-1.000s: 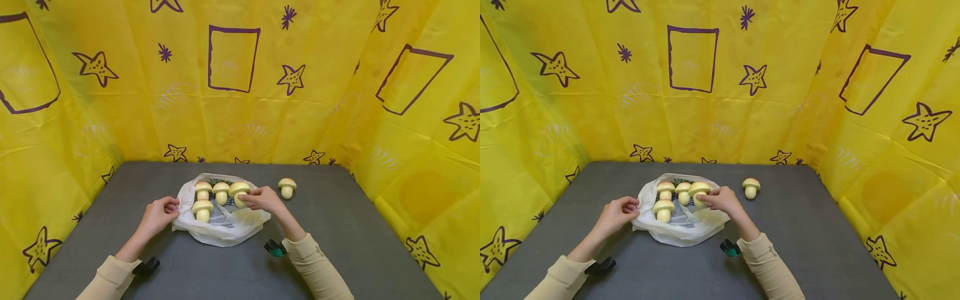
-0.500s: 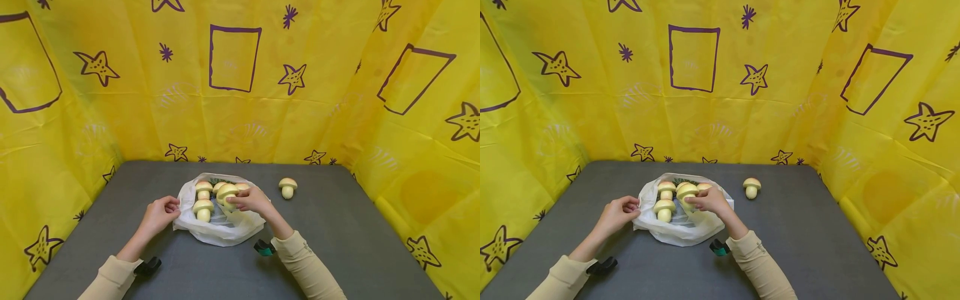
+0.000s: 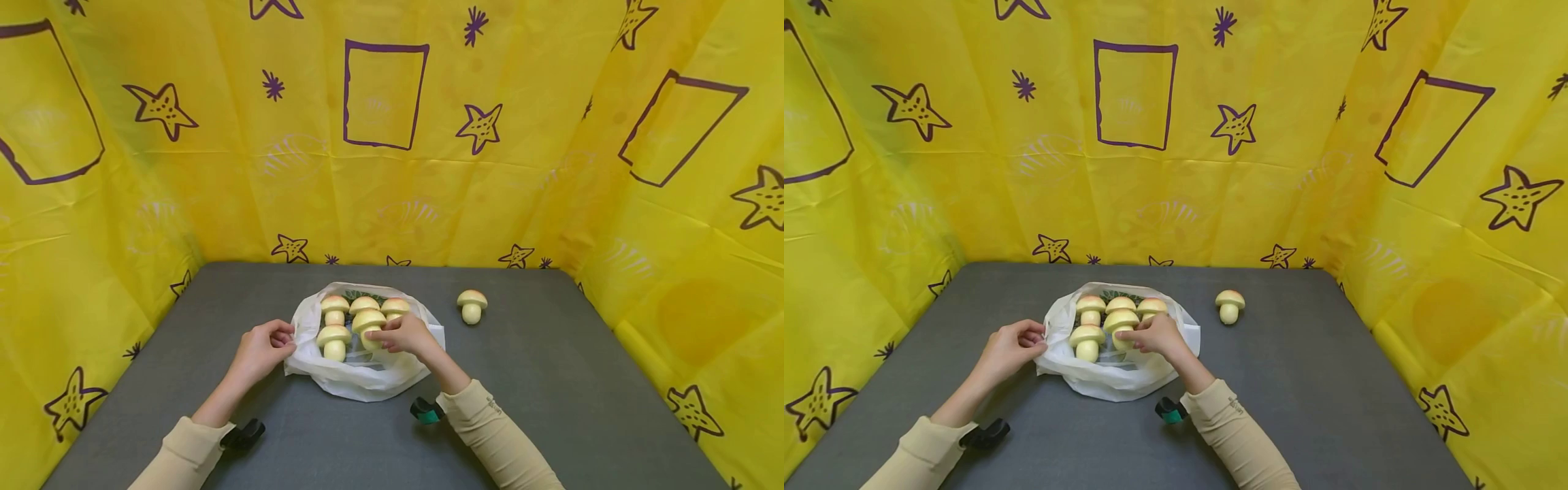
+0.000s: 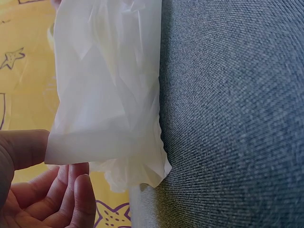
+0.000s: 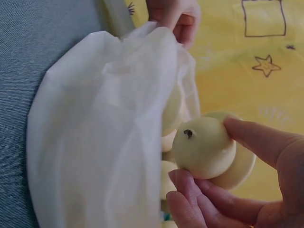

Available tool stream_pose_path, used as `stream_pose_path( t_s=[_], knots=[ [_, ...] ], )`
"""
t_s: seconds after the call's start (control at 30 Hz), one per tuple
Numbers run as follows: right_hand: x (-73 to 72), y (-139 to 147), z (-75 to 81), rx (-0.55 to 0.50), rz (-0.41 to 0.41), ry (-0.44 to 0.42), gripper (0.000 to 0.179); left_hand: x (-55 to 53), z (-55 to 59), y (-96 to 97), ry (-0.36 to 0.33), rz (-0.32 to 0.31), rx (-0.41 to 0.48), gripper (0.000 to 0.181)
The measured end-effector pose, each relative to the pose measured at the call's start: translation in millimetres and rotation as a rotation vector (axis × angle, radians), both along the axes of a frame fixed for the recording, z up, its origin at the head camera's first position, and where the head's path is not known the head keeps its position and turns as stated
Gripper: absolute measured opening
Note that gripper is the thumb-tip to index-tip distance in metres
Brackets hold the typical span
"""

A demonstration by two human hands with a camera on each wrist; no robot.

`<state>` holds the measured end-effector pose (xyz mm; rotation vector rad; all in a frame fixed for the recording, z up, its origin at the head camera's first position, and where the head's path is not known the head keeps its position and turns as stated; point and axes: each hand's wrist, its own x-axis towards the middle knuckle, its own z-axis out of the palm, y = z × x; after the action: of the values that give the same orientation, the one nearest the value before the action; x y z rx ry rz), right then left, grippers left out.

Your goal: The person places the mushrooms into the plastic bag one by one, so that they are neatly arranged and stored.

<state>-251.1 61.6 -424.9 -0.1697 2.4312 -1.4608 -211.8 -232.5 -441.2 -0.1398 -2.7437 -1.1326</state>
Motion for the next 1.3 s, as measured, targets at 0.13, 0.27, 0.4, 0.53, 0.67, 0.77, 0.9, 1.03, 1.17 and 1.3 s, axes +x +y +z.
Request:
stream_pose_path(
  t_s=[0.13,0.27,0.4,0.53,0.67,0.77,0.9,1.03,1.17,1.3],
  knots=[
    [0.5,-1,-5.4,0.007,-0.003,-0.001,0.038,-0.4,-0.5,0.0,0.002,-0.001,0.004,0.023],
    [1.9,-2,-9.3,0.029,0.009,-0.001,0.037,0.6,1.4,0.4,-0.005,0.0,0.004,0.023],
    [2.9,-2,-11.9,0.054,0.014,-0.008,0.037,0.8,3.4,1.0,-0.017,0.003,0.004,0.023],
    [3.8,-1,-13.7,0.053,0.015,-0.021,0.037,0.5,3.2,1.4,-0.016,0.006,0.0,0.023],
    [4.3,-2,-16.8,0.05,0.016,-0.031,0.037,1.4,2.9,2.0,-0.017,0.007,-0.001,0.023],
    [4.1,-2,-19.2,0.051,0.013,-0.032,0.037,2.0,3.3,2.5,-0.017,0.01,0.005,0.023],
    [3.9,-3,-22.3,0.069,0.009,-0.034,0.037,2.2,3.0,2.4,-0.012,0.012,0.007,0.023],
    [3.6,-5,-24.3,0.08,0.004,-0.038,0.037,2.2,2.7,2.1,-0.013,0.006,0.007,0.023],
    [3.1,-5,-25.1,0.094,0.003,-0.032,0.037,1.4,2.2,1.4,-0.016,0.003,0.008,0.024],
    [2.6,-5,-25.1,0.128,0.012,-0.025,0.039,1.1,1.7,0.6,-0.019,0.003,0.01,0.024]
  ],
)
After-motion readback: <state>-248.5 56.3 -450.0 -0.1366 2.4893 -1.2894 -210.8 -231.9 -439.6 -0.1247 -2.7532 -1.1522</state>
